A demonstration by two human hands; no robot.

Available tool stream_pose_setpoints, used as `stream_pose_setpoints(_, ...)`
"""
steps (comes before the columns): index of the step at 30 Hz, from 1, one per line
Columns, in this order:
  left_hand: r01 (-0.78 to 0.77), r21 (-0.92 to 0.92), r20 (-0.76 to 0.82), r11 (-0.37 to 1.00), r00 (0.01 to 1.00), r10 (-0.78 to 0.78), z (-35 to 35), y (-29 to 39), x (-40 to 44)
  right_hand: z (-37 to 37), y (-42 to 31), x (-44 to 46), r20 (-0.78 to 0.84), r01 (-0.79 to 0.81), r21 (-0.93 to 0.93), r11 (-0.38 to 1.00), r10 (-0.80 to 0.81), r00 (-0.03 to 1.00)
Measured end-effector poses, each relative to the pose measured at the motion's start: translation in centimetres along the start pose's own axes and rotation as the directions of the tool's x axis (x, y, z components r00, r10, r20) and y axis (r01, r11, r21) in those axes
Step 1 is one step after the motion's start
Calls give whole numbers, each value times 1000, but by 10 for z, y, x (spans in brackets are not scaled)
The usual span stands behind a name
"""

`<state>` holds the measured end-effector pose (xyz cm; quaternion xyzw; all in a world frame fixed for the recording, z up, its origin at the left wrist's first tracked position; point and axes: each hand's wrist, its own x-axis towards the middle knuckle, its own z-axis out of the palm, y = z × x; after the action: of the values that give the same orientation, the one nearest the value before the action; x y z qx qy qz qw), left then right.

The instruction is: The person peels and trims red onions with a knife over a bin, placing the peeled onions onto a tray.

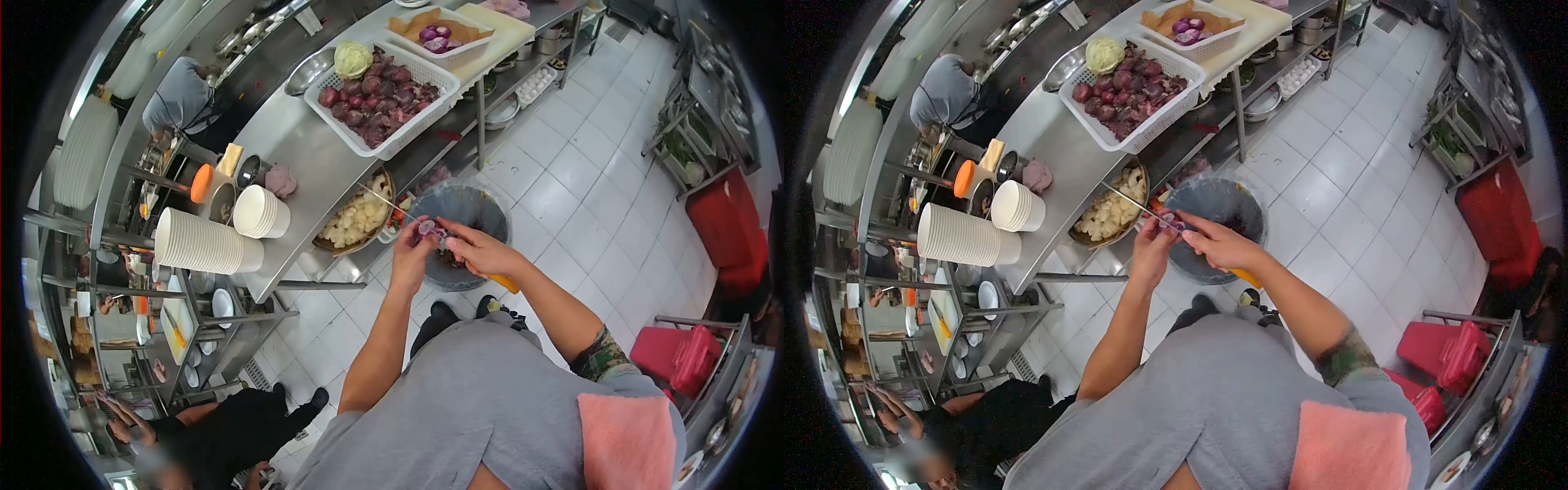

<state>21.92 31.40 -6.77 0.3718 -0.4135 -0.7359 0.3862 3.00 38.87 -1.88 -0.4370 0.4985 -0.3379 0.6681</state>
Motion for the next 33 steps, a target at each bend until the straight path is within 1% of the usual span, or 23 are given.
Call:
stream_pose_setpoints(2,34,16,-47,999,998,-33,-2,-1,3,-3,9,12,-9,11,-59,998,-12,1000)
stream_pose_setpoints(5,30,135,-56,990,998,-23,-6,14,0,2,-7,10,-49,-23,-73,997,19,999)
stream_pose_setpoints(8,-29,109,-26,994,999,32,-11,18,4,11,-10,12,-23,-41,-33,999,40,999)
stream_pose_setpoints(11,-10,124,-36,992,999,15,-13,18,8,8,-22,17,-30,-67,-86,994,64,997)
stream_pose_setpoints(14,-33,85,-21,996,999,35,-14,12,11,3,-24,16,-46,-51,-79,996,48,998)
stream_pose_setpoints(17,23,-127,-38,992,999,-28,2,21,2,-15,-19,22,-74,-54,-2,999,54,996)
stream_pose_setpoints(20,-13,-269,-50,963,999,-1,7,13,1,-47,-10,28,-4,-52,0,999,52,999)
stream_pose_setpoints(23,-30,-387,-130,921,991,-23,18,-8,8,-67,-25,27,43,-59,-61,996,62,997)
stream_pose_setpoints(24,-71,-450,-230,890,972,-38,21,-21,8,-80,-22,31,35,-92,-71,993,94,995)
stream_pose_setpoints(26,-177,-539,-419,824,905,-80,24,-48,5,-106,-4,49,24,-145,-78,986,147,989)
stream_pose_setpoints(27,-182,-532,-537,827,828,-164,31,-56,0,-117,8,58,42,-202,-170,965,212,976)
stream_pose_setpoints(29,-120,-454,-644,883,729,-232,38,-74,-17,-136,26,79,42,-291,-355,888,326,944)
stream_pose_setpoints(30,-93,-424,-692,901,675,-256,42,-78,-23,-146,35,85,69,-282,-375,883,330,941)
stream_pose_setpoints(32,-127,-369,-747,921,630,-212,66,-64,-38,-162,50,83,124,-265,-430,863,347,930)
stream_pose_setpoints(33,-145,-341,-769,929,610,-188,80,-56,-42,-169,26,61,143,-246,-422,873,332,932)
